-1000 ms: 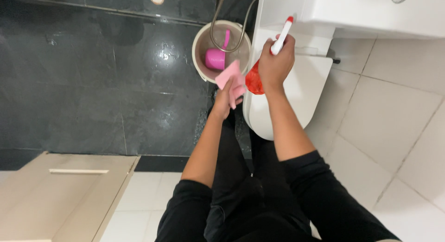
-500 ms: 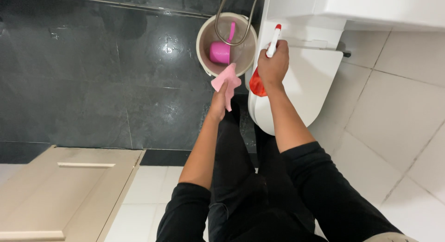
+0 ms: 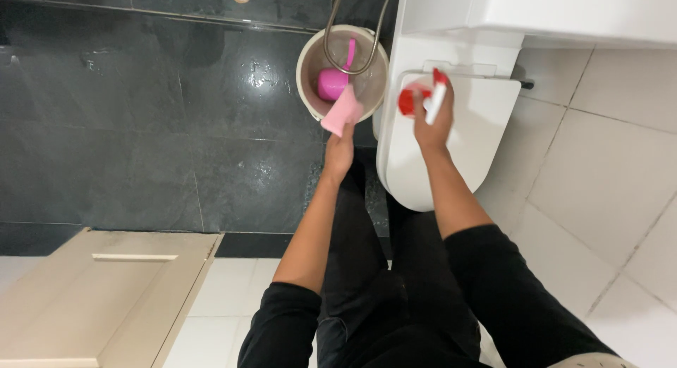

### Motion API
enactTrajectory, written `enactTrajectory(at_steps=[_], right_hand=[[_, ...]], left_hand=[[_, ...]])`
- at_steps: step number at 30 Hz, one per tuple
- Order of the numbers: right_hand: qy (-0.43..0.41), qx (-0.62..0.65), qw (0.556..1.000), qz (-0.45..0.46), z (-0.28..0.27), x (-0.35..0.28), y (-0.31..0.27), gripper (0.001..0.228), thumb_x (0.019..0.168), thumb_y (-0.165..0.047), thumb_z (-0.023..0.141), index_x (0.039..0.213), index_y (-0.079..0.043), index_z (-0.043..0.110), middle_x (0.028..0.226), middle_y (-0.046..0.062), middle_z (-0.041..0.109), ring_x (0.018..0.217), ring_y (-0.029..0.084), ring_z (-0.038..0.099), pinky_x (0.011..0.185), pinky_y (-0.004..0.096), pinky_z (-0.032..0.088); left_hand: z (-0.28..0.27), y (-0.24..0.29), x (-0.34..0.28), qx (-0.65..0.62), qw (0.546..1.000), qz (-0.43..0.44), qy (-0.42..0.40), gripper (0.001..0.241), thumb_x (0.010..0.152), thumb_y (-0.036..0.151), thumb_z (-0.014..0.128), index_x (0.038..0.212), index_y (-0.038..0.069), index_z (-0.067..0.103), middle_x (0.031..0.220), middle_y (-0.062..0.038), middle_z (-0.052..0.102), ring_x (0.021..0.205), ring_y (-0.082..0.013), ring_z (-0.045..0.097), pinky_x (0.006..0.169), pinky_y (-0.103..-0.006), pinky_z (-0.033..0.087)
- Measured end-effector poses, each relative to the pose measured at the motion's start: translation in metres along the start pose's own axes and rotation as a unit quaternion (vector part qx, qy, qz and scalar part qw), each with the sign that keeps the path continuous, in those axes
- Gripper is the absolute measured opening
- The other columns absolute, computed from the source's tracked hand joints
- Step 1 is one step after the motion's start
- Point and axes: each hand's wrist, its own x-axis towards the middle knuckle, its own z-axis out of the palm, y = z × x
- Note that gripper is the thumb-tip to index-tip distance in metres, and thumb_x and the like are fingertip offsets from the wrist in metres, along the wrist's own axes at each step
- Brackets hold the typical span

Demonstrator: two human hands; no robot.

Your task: The person cleans a bathroom using a handheld bidet sprayer and a pink cloth. They rinse the cloth, wipe the wall tiles, and then clean the toilet tank and lid after applying a cleaning spray.

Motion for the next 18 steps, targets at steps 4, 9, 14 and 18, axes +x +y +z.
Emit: enactTrajectory(at_steps=[4,9,14,18], right_hand=[[0.016,-0.028,0.998,0.057,-0.045,-0.015,0.051,0.057,0.106,-0.027,0.076,0.15,-0.004,0.049,0.118,0.01,0.067,0.102,0.019,0.064,0.09,0.032,0.053],[-0.01,-0.041,0.99,0.136,-0.08,-0.015,0.052,0.064,0.103,-0.029,0.075,0.155,-0.004,0.046,0.108,0.01,0.063,0.099,0.021,0.059,0.089,0.032,0.052],[-0.07,-0.106,0.984,0.125,-0.112,-0.032,0.085,0.076,0.094,-0.026,0.079,0.156,-0.003,0.042,0.116,0.016,0.062,0.107,0.028,0.058,0.096,0.036,0.049],[-0.259,-0.211,0.937,0.102,-0.157,-0.053,0.13,0.086,0.076,-0.022,0.083,0.15,-0.002,0.044,0.139,0.025,0.056,0.129,0.037,0.052,0.107,0.042,0.043]], left_hand=[[0.045,0.065,-0.004,0.028,0.989,-0.139,-0.028,0.056,0.113,0.036,0.049,0.131,-0.016,0.064,0.116,-0.05,0.056,0.091,-0.05,0.056,0.085,-0.0609,0.041],[0.101,0.093,0.012,0.064,0.98,0.173,-0.078,0.062,0.112,0.045,0.035,0.144,-0.005,0.051,0.147,-0.023,0.057,0.141,-0.0324,0.049,0.118,-0.039,0.034],[0.183,0.141,0.027,0.044,0.966,0.234,-0.105,0.066,0.11,0.045,0.033,0.154,-0.004,0.043,0.157,-0.025,0.048,0.148,-0.0362,0.043,0.122,-0.039,0.03],[0.233,0.176,0.047,0.051,0.928,0.365,-0.045,0.068,0.113,0.047,0.042,0.154,-0.006,0.04,0.157,-0.026,0.048,0.149,-0.038,0.045,0.127,-0.0403,0.031]])
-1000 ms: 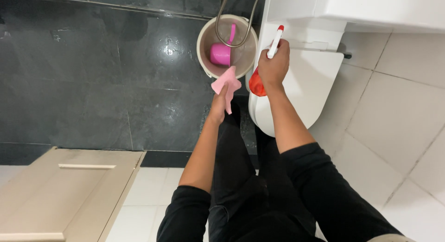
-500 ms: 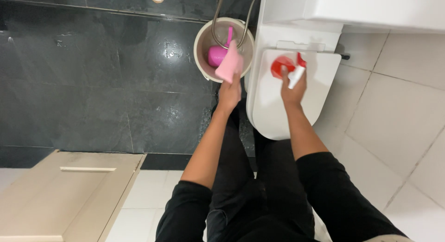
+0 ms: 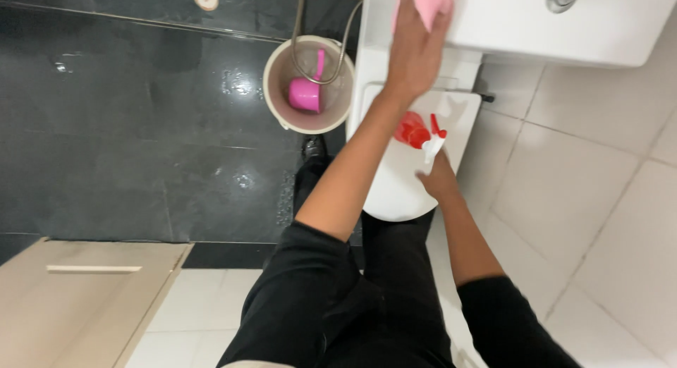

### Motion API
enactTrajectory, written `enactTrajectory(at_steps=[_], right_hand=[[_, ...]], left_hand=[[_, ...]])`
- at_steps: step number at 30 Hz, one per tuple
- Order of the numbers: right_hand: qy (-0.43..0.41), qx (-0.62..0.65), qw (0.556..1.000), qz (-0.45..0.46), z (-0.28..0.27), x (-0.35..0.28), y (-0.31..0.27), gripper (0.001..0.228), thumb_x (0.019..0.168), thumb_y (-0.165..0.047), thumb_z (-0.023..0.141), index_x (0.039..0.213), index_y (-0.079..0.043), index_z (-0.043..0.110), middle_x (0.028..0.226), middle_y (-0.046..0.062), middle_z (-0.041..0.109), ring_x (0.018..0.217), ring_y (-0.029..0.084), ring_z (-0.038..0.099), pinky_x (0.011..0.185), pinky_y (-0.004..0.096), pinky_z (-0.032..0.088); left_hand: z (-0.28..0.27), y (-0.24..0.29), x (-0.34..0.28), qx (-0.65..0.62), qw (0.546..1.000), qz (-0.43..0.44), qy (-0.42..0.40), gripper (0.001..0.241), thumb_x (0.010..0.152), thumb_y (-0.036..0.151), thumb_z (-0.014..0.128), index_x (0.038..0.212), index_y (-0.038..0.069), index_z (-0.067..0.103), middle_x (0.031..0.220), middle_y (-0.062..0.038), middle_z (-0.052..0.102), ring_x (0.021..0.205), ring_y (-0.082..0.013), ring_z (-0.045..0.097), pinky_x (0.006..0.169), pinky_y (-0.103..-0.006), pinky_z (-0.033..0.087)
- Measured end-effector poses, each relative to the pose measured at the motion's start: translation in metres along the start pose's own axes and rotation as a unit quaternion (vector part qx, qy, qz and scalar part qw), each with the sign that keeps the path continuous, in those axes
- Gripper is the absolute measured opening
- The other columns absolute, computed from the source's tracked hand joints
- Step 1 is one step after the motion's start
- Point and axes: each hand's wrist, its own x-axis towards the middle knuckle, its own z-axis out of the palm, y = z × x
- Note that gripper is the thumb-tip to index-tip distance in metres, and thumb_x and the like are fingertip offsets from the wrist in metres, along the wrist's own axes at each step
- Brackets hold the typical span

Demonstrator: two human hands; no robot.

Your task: The person cleans a bathroom using a handheld bidet sprayer and a pink cloth. They rinse the cloth, wipe the wall tiles, and then clean the toilet tank and lid after applying a cleaning spray.

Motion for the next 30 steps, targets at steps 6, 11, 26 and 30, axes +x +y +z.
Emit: enactTrajectory(at_steps=[6,11,26,30], right_hand=[[-0.279,0.003,0.955,0.103,-0.142,0.001,-0.126,0.044,0.093,-0.028,0.07,0.133,-0.01,0.064,0.13,0.01,0.069,0.123,0.022,0.061,0.105,0.036,0.046],[0.061,0.25,0.954,-0.154,-0.196,0.074,-0.251,0.013,0.112,-0.013,0.059,0.12,-0.003,0.063,0.113,0.003,0.07,0.101,0.015,0.064,0.102,0.035,0.054],[0.274,-0.143,0.898,-0.313,-0.183,0.152,-0.286,0.046,0.114,-0.021,0.044,0.152,0.005,0.051,0.16,0.023,0.048,0.152,0.045,0.039,0.128,0.052,0.03],[0.271,-0.143,0.899,-0.312,-0.181,0.149,-0.287,0.046,0.11,-0.021,0.042,0.147,0.005,0.053,0.156,0.021,0.051,0.151,0.045,0.04,0.128,0.052,0.031]], left_hand=[[-0.009,-0.031,0.039,-0.041,0.997,-0.064,-0.01,0.063,0.11,0.049,0.037,0.141,-0.002,0.058,0.134,-0.02,0.066,0.124,-0.0316,0.063,0.111,-0.0385,0.043],[-0.007,-0.077,0.067,-0.216,0.97,-0.109,-0.028,0.066,0.107,0.051,0.045,0.138,-0.006,0.059,0.124,-0.019,0.071,0.113,-0.027,0.064,0.102,-0.0361,0.049],[-0.011,-0.004,0.058,-0.202,0.979,0.025,-0.019,0.054,0.111,0.037,0.047,0.14,-0.007,0.058,0.145,-0.016,0.059,0.139,-0.0243,0.049,0.118,-0.0328,0.037],[-0.023,0.029,0.057,-0.083,0.994,0.077,-0.004,0.049,0.109,0.034,0.052,0.141,-0.002,0.055,0.145,-0.019,0.057,0.138,-0.0311,0.047,0.116,-0.0357,0.036]])
